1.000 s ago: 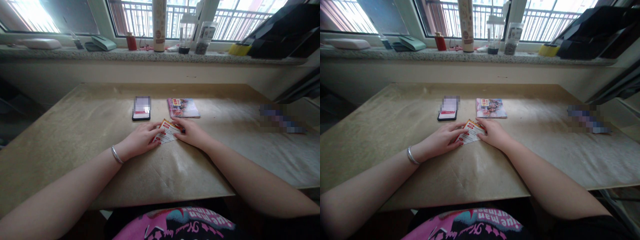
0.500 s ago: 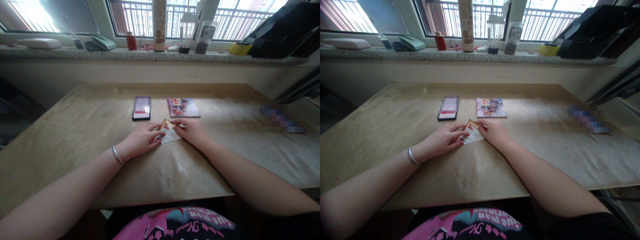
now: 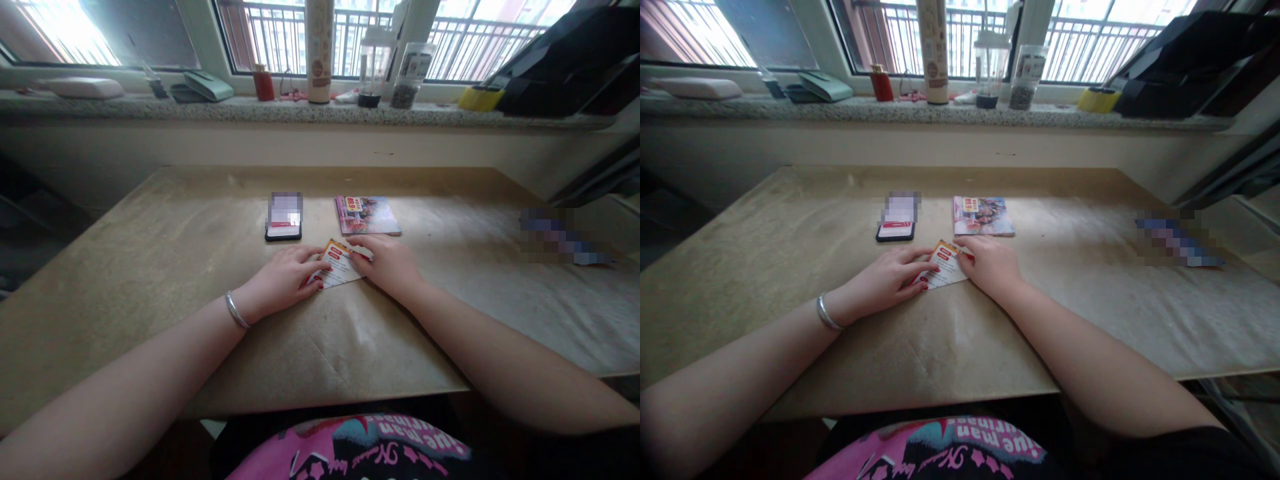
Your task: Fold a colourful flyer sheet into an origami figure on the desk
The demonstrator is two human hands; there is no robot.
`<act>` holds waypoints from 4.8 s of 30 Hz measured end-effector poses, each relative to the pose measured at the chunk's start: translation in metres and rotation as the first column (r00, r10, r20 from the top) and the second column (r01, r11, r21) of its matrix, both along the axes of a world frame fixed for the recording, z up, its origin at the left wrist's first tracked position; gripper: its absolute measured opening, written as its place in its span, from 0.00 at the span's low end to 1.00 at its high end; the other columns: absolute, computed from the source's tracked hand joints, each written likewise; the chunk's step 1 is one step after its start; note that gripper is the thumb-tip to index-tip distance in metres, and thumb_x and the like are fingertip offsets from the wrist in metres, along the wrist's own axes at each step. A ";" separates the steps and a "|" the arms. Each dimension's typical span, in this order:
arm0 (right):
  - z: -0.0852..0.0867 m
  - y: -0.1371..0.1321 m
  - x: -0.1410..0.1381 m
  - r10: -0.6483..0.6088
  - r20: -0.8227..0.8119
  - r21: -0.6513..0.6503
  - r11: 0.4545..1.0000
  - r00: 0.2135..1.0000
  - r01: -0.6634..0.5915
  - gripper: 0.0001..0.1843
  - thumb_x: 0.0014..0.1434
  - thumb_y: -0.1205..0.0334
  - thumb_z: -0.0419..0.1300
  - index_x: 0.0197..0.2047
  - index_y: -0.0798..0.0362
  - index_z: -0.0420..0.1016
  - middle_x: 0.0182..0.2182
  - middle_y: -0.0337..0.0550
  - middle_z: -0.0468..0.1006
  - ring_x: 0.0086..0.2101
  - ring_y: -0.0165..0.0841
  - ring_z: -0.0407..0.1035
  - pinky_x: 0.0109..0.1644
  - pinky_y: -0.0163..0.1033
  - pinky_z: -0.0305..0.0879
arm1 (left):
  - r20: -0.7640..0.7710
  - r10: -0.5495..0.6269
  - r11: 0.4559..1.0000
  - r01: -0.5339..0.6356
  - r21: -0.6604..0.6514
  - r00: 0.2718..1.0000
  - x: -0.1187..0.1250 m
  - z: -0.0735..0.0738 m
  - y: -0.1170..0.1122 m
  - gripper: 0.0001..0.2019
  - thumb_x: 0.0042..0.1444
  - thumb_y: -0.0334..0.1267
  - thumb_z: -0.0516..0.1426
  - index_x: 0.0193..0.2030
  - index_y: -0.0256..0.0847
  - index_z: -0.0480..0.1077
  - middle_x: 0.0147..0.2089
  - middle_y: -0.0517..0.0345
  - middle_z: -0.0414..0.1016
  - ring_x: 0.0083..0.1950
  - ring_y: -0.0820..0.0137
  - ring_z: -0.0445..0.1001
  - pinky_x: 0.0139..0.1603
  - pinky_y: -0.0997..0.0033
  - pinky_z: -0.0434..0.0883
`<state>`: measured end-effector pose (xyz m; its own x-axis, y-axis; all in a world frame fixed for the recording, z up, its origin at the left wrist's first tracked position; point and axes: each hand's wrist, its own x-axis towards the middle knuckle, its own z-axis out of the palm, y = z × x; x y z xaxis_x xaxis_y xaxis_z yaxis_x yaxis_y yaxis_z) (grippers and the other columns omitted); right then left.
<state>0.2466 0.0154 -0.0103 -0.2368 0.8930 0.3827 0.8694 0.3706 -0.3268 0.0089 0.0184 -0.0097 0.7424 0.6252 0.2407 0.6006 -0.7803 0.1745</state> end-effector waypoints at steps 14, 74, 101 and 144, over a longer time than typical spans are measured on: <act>-0.010 0.013 0.003 0.195 -0.338 0.050 0.981 0.921 -0.189 0.16 0.54 0.70 0.61 0.46 0.50 0.73 0.33 0.40 0.79 0.35 0.34 0.70 0.41 0.41 0.66 | 0.132 -0.138 0.990 0.132 0.052 0.982 0.003 -0.003 0.004 0.13 0.60 0.35 0.55 0.52 0.42 0.69 0.60 0.48 0.68 0.57 0.61 0.69 0.56 0.56 0.70; 0.031 0.007 0.067 0.579 -0.204 -0.365 0.703 0.789 -0.610 0.08 0.57 0.66 0.57 0.33 0.47 0.78 0.45 0.40 0.81 0.47 0.35 0.74 0.52 0.44 0.71 | -0.193 -0.260 0.965 0.261 -0.023 0.946 -0.002 0.016 -0.009 0.30 0.62 0.53 0.51 0.69 0.51 0.53 0.70 0.55 0.55 0.74 0.57 0.43 0.73 0.47 0.36; -0.002 0.004 0.024 0.563 -0.004 -0.212 0.807 0.826 -0.551 0.24 0.57 0.58 0.61 0.58 0.52 0.72 0.61 0.52 0.68 0.62 0.43 0.60 0.65 0.54 0.58 | -0.147 -0.208 0.978 0.207 -0.018 0.967 0.011 0.009 -0.016 0.26 0.64 0.51 0.50 0.67 0.45 0.58 0.66 0.54 0.63 0.70 0.59 0.56 0.73 0.51 0.43; -0.002 0.005 0.028 0.188 0.056 -0.212 0.962 0.981 -0.172 0.31 0.54 0.51 0.63 0.57 0.60 0.72 0.60 0.59 0.66 0.60 0.48 0.60 0.65 0.52 0.56 | 0.119 0.443 0.858 -0.382 -0.342 0.888 -0.003 0.009 0.006 0.20 0.58 0.43 0.58 0.56 0.39 0.71 0.37 0.57 0.79 0.38 0.67 0.73 0.45 0.65 0.69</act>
<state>0.2744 0.0206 -0.0127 -0.4216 0.8905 0.1712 0.8195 0.4550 -0.3484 0.0061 0.0240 -0.0011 0.3594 0.9280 0.0986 0.7877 -0.3583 0.5012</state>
